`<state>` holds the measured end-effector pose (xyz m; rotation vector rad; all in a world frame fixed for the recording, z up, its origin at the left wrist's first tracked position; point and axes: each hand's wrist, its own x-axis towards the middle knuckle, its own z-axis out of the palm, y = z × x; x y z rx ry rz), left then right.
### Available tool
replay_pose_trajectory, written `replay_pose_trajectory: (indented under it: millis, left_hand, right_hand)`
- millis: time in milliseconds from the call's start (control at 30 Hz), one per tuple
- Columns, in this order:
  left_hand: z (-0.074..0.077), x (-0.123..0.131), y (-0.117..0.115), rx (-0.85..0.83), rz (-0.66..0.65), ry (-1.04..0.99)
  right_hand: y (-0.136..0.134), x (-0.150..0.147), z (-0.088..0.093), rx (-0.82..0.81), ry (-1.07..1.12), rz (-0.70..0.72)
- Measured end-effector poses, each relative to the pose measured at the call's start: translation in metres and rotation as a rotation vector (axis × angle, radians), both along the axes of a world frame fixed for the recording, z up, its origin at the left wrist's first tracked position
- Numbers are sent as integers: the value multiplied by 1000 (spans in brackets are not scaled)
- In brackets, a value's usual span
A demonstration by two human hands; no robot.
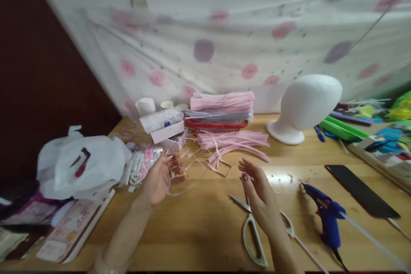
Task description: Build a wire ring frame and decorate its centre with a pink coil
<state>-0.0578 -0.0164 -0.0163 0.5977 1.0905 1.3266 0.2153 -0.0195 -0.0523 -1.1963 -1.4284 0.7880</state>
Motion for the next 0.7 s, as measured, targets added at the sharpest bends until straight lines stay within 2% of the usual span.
replay_pose_trajectory:
  millis: [67,233,433,567,700]
  left_hand:
    - [5,2,9,-39,-80,-24]
    - [6,8,32,-85,-255,14]
    - [1,6,51,54,-271,148]
    - [-3,3,50,147,-284,240]
    - [-18,4,30,223,-320,320]
  right_hand:
    - [8,-13,8,11,113,96]
    - [19,-39,29,78,196,255]
    - [24,-48,42,94,242,279]
    - [19,-35,40,59,174,258]
    - [7,6,20,-18,0,116]
